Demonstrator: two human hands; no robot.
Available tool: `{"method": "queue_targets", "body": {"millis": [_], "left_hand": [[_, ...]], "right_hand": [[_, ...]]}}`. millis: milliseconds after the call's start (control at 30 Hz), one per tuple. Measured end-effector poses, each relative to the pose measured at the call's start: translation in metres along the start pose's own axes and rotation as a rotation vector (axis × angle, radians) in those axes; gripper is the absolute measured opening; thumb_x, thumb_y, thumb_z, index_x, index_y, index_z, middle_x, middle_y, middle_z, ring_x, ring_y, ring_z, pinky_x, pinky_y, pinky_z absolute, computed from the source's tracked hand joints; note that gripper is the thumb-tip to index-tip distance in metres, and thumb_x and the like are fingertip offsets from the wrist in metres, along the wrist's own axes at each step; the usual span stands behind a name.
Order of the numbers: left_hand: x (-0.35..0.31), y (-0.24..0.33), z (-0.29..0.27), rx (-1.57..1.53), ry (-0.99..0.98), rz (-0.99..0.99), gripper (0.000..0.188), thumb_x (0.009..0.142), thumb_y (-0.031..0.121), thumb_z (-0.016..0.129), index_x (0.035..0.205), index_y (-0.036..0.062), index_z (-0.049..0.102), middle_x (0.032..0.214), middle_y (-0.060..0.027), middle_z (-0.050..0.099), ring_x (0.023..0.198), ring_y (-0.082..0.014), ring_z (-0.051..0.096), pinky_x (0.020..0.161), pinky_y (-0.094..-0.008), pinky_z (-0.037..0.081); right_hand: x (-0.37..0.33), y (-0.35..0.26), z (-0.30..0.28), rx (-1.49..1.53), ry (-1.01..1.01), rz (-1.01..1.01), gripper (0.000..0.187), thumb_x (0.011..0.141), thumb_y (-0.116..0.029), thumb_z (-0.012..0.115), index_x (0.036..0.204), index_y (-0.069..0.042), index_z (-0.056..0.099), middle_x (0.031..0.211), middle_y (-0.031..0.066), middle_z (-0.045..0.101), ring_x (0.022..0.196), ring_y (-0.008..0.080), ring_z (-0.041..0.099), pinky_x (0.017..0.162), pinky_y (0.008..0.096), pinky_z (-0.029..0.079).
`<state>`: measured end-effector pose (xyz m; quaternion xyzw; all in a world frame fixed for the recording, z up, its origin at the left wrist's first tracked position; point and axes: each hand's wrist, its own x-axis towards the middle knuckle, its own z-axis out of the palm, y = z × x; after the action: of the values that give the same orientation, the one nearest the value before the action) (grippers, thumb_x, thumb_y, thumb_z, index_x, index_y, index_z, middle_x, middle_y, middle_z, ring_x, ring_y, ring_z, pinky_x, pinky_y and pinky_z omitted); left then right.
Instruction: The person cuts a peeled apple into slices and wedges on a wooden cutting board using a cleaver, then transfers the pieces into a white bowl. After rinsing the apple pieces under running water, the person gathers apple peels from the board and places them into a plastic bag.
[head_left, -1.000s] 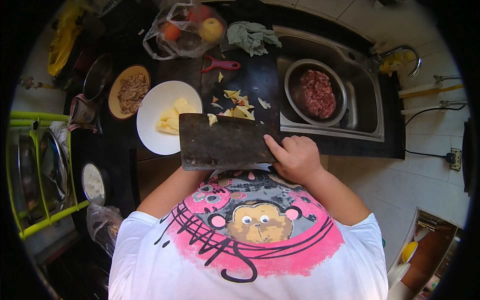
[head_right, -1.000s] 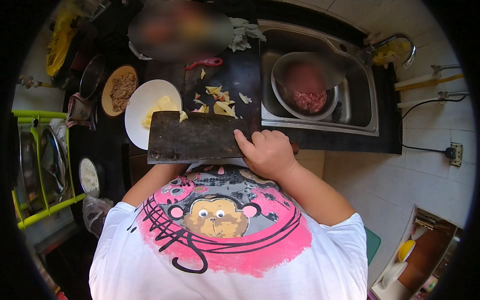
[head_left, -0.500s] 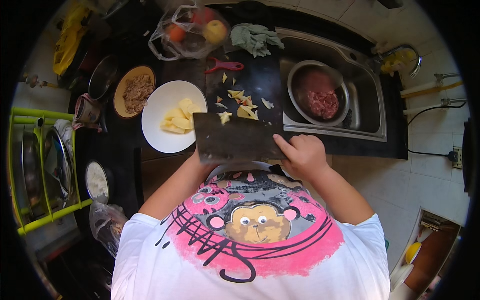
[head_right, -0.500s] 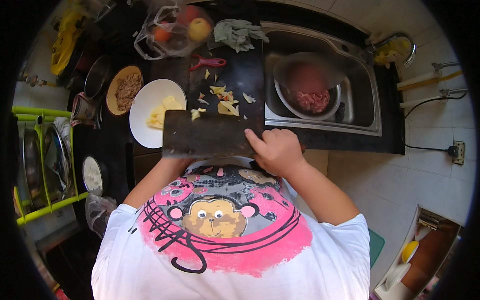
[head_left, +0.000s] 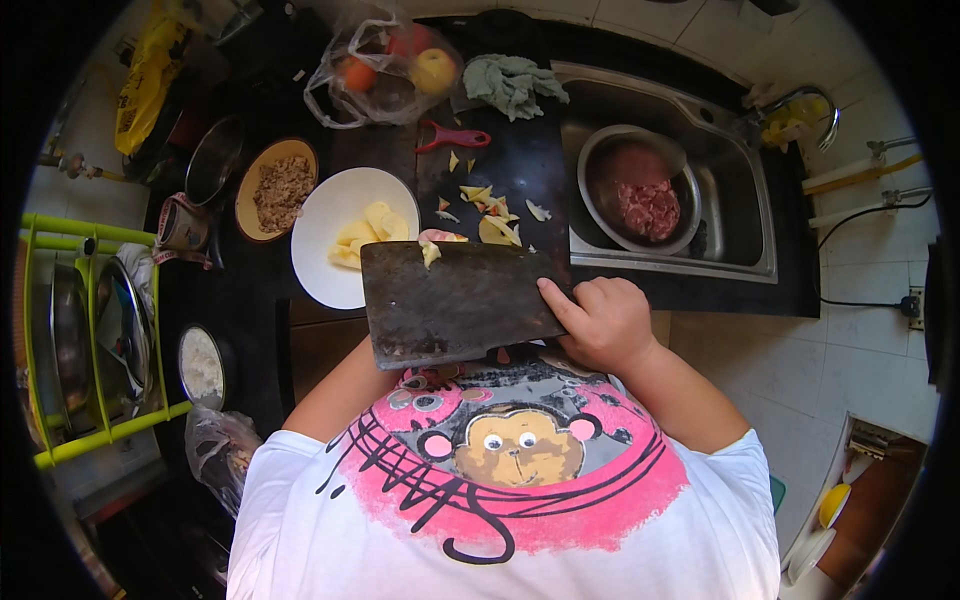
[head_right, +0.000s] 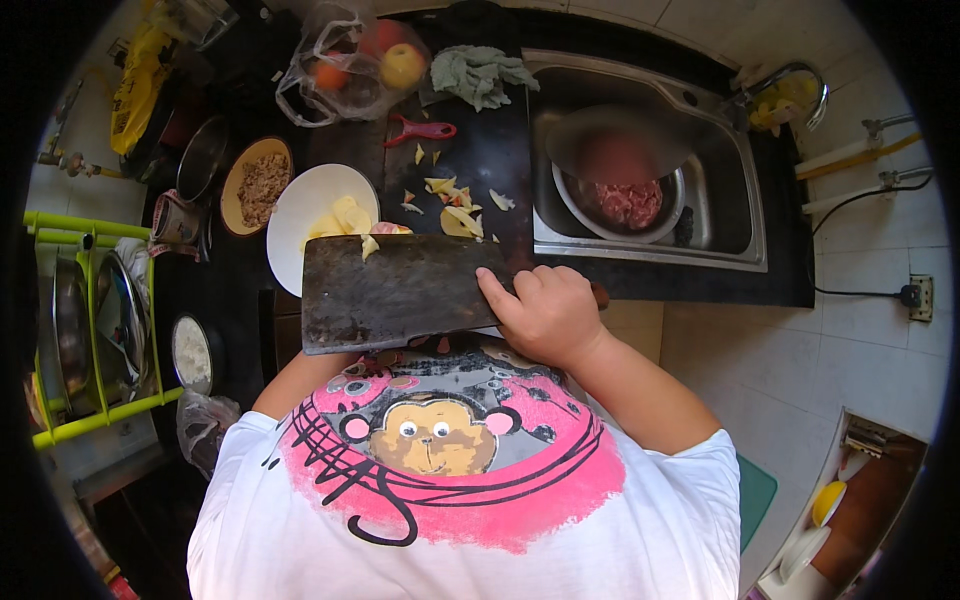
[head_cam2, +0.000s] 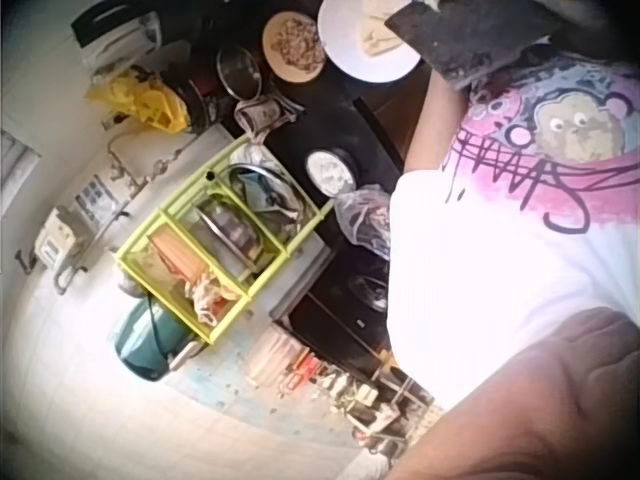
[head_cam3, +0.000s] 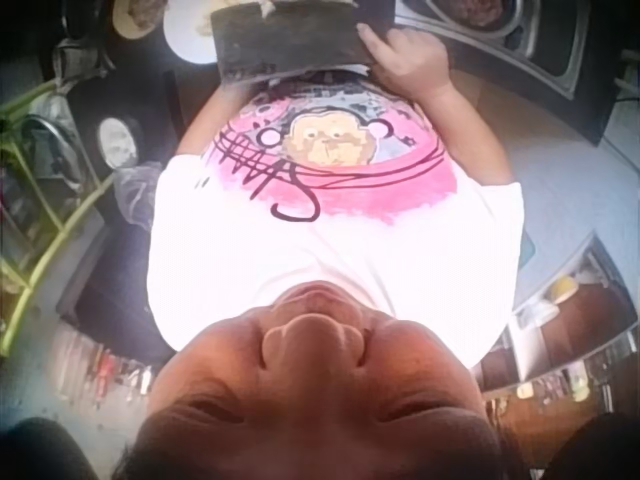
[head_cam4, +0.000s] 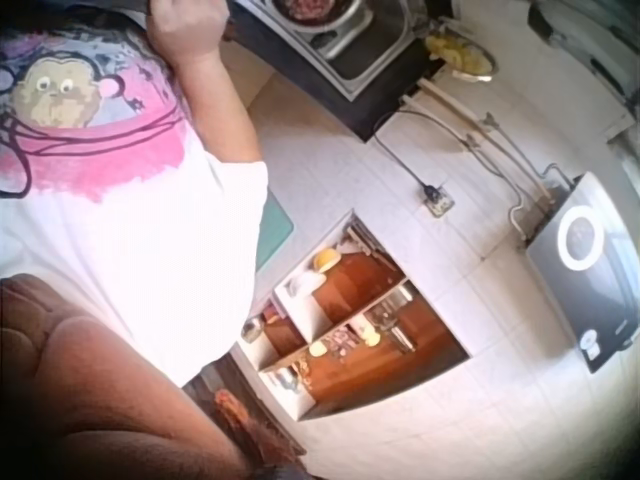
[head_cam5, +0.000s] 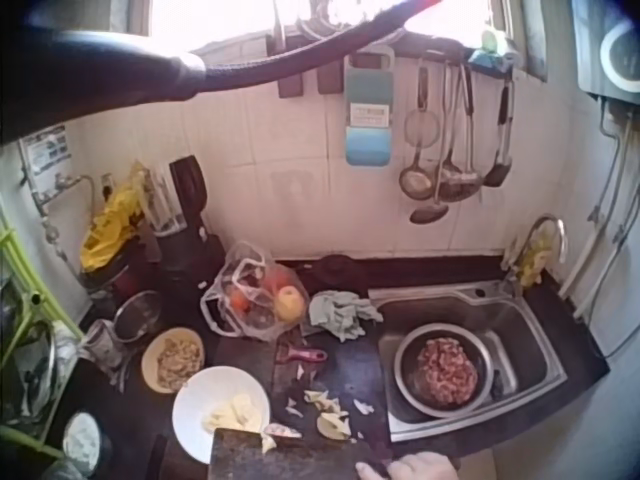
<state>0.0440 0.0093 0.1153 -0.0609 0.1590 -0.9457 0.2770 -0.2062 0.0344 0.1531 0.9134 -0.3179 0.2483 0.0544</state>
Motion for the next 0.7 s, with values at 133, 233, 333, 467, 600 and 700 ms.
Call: {"method": "queue_targets", "body": {"millis": [133,233,333,467,600,700], "left_hand": [[-0.007,0.055,-0.1,0.279,-0.014,0.19,0.03,0.085,0.027,0.046,0.096,0.0018,0.058,0.092,-0.0139,0.062,0.083,-0.0289,0.062,0.075,-0.0387,0.051],[-0.01,0.043,-0.088,0.525,0.181,0.332,0.023,0.088,0.024,0.046,0.1,0.006,0.056,0.09,-0.0082,0.061,0.08,-0.0224,0.061,0.072,-0.0326,0.05],[-0.014,0.011,-0.042,0.95,0.203,0.487,0.021,0.091,0.024,0.045,0.106,0.0115,0.053,0.093,-0.0039,0.059,0.082,-0.0162,0.059,0.069,-0.0262,0.048],[-0.007,0.0,-0.048,1.23,0.717,0.697,0.029,0.093,0.031,0.043,0.111,0.0106,0.051,0.099,-0.0065,0.058,0.089,-0.0176,0.058,0.071,-0.0281,0.049],[-0.009,0.009,-0.045,0.901,0.408,0.486,0.028,0.093,0.029,0.044,0.11,0.0095,0.051,0.099,-0.0064,0.057,0.089,-0.0176,0.057,0.073,-0.0288,0.048],[-0.013,0.011,-0.033,0.735,0.246,0.338,0.027,0.093,0.028,0.044,0.109,0.0087,0.051,0.099,-0.0064,0.057,0.09,-0.0176,0.056,0.075,-0.0294,0.048]], "right_hand": [[-0.001,0.0,-0.003,0.039,-0.029,0.001,0.044,0.056,-0.014,0.063,0.1,-0.011,0.064,0.058,0.0022,0.043,0.05,0.0189,0.047,0.044,0.0326,0.034],[-0.005,0.01,-0.004,0.083,-0.083,0.029,0.047,0.054,-0.014,0.066,0.101,-0.011,0.063,0.06,0.0027,0.046,0.05,0.0206,0.049,0.045,0.034,0.037],[-0.016,0.025,0.002,0.085,-0.1,0.16,0.049,0.053,-0.013,0.069,0.102,-0.01,0.063,0.06,0.003,0.048,0.051,0.022,0.05,0.046,0.0355,0.039],[-0.013,0.023,-0.008,0.142,-0.05,0.144,0.049,0.053,-0.013,0.068,0.102,-0.01,0.063,0.058,0.0031,0.047,0.051,0.0229,0.05,0.046,0.0367,0.038],[0.001,0.011,-0.02,0.199,-0.004,0.012,0.056,0.048,-0.016,0.069,0.104,-0.01,0.063,0.061,0.0025,0.046,0.05,0.0206,0.048,0.045,0.0349,0.035],[0.002,0.007,-0.019,0.154,0.003,-0.011,0.055,0.049,-0.02,0.069,0.102,-0.01,0.064,0.061,0.0025,0.044,0.051,0.0197,0.048,0.045,0.0337,0.035]]}}
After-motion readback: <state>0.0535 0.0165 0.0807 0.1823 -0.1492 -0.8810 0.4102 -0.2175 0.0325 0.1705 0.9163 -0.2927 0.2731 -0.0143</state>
